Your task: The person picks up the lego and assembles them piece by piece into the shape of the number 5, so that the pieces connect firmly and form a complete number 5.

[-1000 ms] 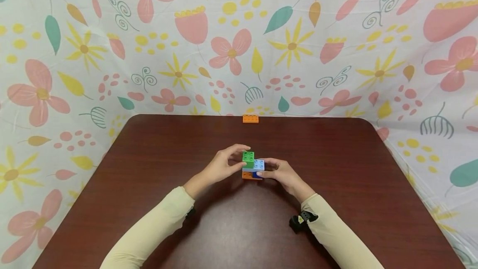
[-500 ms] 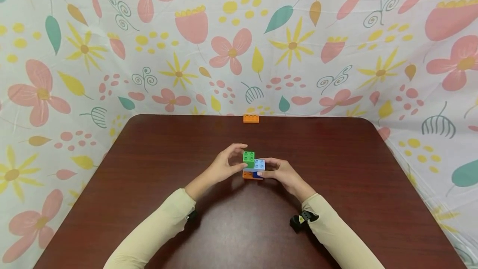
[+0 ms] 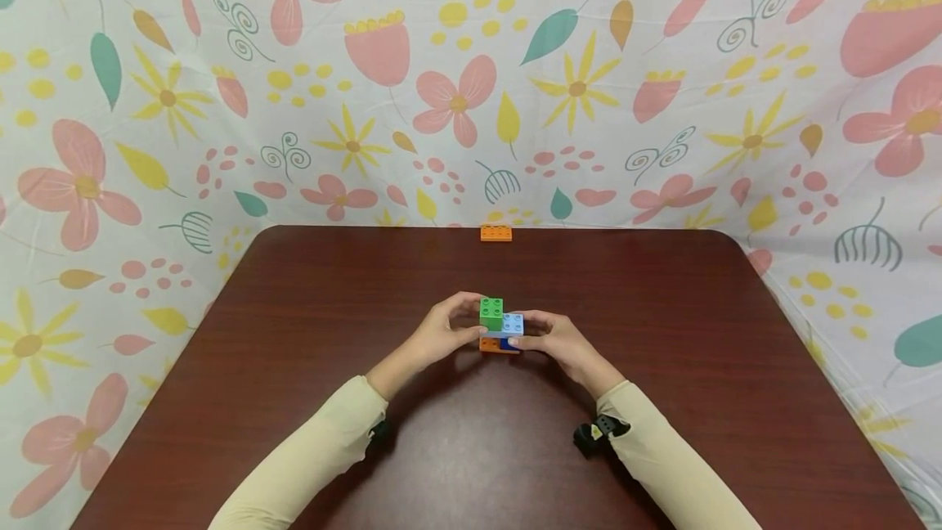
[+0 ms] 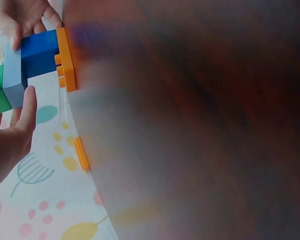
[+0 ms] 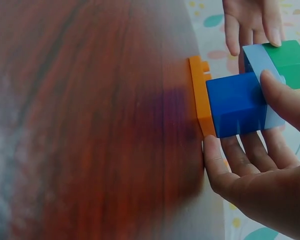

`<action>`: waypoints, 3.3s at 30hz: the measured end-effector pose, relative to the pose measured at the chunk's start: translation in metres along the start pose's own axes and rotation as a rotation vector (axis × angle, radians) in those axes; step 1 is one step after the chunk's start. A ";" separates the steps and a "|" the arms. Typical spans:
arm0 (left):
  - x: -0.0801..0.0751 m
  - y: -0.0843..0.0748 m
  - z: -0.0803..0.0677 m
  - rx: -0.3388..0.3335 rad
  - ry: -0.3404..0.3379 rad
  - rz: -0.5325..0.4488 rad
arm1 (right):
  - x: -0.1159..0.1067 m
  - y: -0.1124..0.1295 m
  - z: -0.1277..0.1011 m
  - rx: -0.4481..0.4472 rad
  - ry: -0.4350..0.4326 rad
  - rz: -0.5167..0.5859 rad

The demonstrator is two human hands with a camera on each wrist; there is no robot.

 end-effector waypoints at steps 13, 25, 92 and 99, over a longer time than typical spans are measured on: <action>0.001 0.005 -0.001 -0.029 -0.001 -0.043 | 0.002 0.005 -0.001 -0.050 0.036 -0.051; 0.000 0.006 0.000 -0.052 -0.004 -0.031 | 0.003 0.011 -0.002 -0.096 0.061 -0.121; 0.000 0.036 0.012 -0.017 -0.015 -0.056 | -0.074 0.056 0.107 -0.146 -0.185 -0.204; -0.002 0.035 0.011 -0.009 -0.016 -0.037 | -0.068 0.064 0.119 -0.163 -0.151 -0.289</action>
Point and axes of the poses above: each hand's wrist, its own z-axis towards the middle knuckle, its own x-axis out of the palm, y = z × x, the point moved 8 cm from there along z, towards the middle knuckle, and after that the axes turned 3 degrees about -x, right-handed, at the moved point
